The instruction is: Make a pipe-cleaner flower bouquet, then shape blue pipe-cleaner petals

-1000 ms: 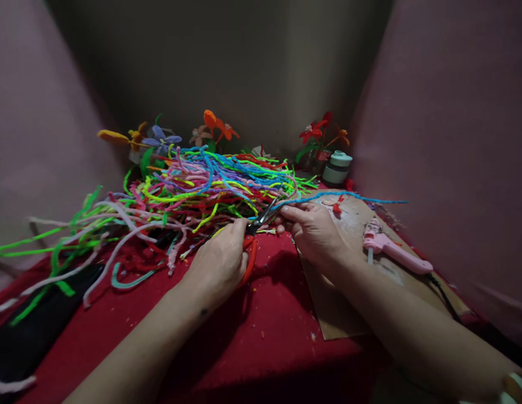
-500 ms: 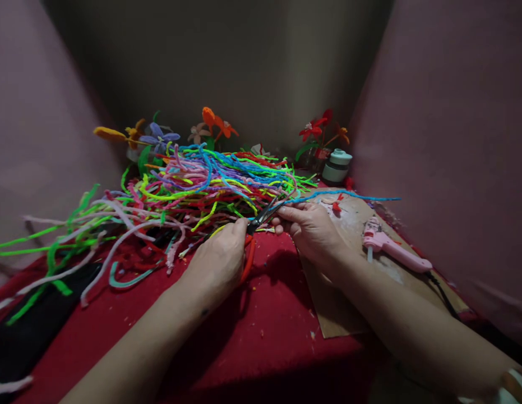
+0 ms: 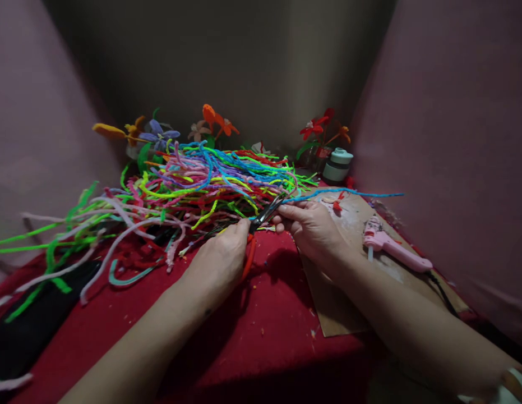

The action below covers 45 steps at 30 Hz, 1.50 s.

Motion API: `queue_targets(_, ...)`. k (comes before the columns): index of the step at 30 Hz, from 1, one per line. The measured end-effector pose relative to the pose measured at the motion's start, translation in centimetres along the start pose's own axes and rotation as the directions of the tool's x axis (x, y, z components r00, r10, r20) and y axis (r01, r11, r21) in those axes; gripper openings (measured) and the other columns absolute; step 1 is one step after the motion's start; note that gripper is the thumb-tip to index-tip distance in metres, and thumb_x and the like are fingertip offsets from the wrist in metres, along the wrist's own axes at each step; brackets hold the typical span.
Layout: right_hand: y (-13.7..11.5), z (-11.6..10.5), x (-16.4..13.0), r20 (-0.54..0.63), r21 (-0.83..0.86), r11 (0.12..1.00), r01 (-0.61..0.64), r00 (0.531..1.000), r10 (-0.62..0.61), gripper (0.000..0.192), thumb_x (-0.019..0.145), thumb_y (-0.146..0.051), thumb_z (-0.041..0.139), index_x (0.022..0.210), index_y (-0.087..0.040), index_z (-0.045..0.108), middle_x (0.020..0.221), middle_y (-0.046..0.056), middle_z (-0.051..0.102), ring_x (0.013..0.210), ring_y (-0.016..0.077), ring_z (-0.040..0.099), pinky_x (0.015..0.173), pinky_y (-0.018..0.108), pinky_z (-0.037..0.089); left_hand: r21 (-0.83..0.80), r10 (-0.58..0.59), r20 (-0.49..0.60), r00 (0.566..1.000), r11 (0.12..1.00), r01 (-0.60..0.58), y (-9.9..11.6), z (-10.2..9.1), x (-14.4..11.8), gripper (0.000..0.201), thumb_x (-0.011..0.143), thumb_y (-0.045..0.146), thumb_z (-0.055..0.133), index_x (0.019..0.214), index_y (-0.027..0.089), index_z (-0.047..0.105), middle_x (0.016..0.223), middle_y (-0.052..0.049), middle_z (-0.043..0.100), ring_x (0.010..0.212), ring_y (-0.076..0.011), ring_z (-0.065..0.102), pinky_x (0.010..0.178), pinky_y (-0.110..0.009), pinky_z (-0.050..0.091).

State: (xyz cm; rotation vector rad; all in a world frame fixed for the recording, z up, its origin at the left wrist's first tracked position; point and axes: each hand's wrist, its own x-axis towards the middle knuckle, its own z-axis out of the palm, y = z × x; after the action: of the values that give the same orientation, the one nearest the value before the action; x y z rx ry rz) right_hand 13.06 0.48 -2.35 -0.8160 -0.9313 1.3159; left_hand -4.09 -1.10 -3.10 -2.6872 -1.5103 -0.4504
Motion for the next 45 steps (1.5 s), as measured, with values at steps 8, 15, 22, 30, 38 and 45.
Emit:
queue_targets(8,-0.1,0.1,-0.1,-0.004,0.010,1.000,-0.020,1.000,0.020,0.010,0.060,-0.016,0.072,0.064,-0.012,0.063,0.058,0.003,0.062,0.052,0.0109,0.056,0.047,0.022,0.043,-0.264,-0.238,-0.206,0.949,0.948,0.181,-0.1,-1.2,-0.1,0.038,0.080,0.019,0.044,0.117,0.019,0.047,0.087,-0.006,0.063,0.079,-0.0210,0.062,0.069,-0.028,0.045)
queue_targets(15,0.4,0.8,-1.2,0.191,-0.075,0.996,-0.045,0.980,0.058,0.007,0.065,-0.017,0.066,0.060,-0.013,0.063,0.052,-0.001,0.057,0.045,0.0082,0.047,0.046,0.023,0.037,-0.912,-0.396,-0.016,0.918,0.382,0.149,0.9,-2.3,0.6,0.046,0.064,0.030,0.070,0.104,0.017,0.053,0.077,0.000,0.063,0.067,-0.0139,0.059,0.064,-0.024,0.046)
queue_targets(22,0.9,0.8,-1.4,0.233,0.000,0.996,-0.085,0.969,0.083,0.009,0.067,-0.019,0.067,0.063,-0.014,0.062,0.054,-0.002,0.056,0.046,0.0076,0.046,0.045,0.022,0.035,-0.929,-0.393,0.021,0.919,0.332,0.163,1.5,-2.5,0.7,0.042,0.060,0.026,0.073,0.097,0.015,0.056,0.079,0.000,0.064,0.071,-0.0135,0.060,0.067,-0.023,0.046)
queue_targets(30,0.9,0.6,-1.0,0.175,0.052,0.991,-0.124,0.978,0.113,0.010,0.069,-0.019,0.067,0.070,-0.011,0.062,0.061,0.001,0.061,0.050,0.0088,0.054,0.045,0.020,0.039,-0.735,-0.329,-0.185,0.926,0.672,0.092,0.2,-1.2,0.3,0.038,0.072,0.019,0.055,0.110,0.017,0.054,0.087,-0.003,0.066,0.077,-0.0166,0.062,0.070,-0.026,0.048)
queue_targets(38,-0.3,0.9,-1.1,0.017,-0.050,0.998,0.031,0.999,-0.031,0.009,0.071,-0.019,0.065,0.067,-0.012,0.061,0.059,0.001,0.060,0.051,0.0084,0.053,0.050,0.022,0.042,-0.202,-0.202,-0.341,0.918,0.970,0.138,0.1,-1.9,-0.3,0.045,0.075,0.016,0.045,0.120,0.016,0.046,0.099,-0.008,0.064,0.086,-0.0210,0.062,0.078,-0.031,0.047)
queue_targets(45,0.5,0.1,-0.2,-0.016,0.015,0.994,0.106,0.994,-0.105,0.007,0.068,-0.018,0.066,0.070,-0.011,0.063,0.060,0.002,0.063,0.050,0.0091,0.054,0.048,0.022,0.043,-0.051,-0.110,-0.082,0.991,0.993,0.106,0.1,-0.8,0.2,0.047,0.073,0.009,0.038,0.120,0.012,0.042,0.104,-0.012,0.058,0.097,-0.0242,0.057,0.081,-0.035,0.046)
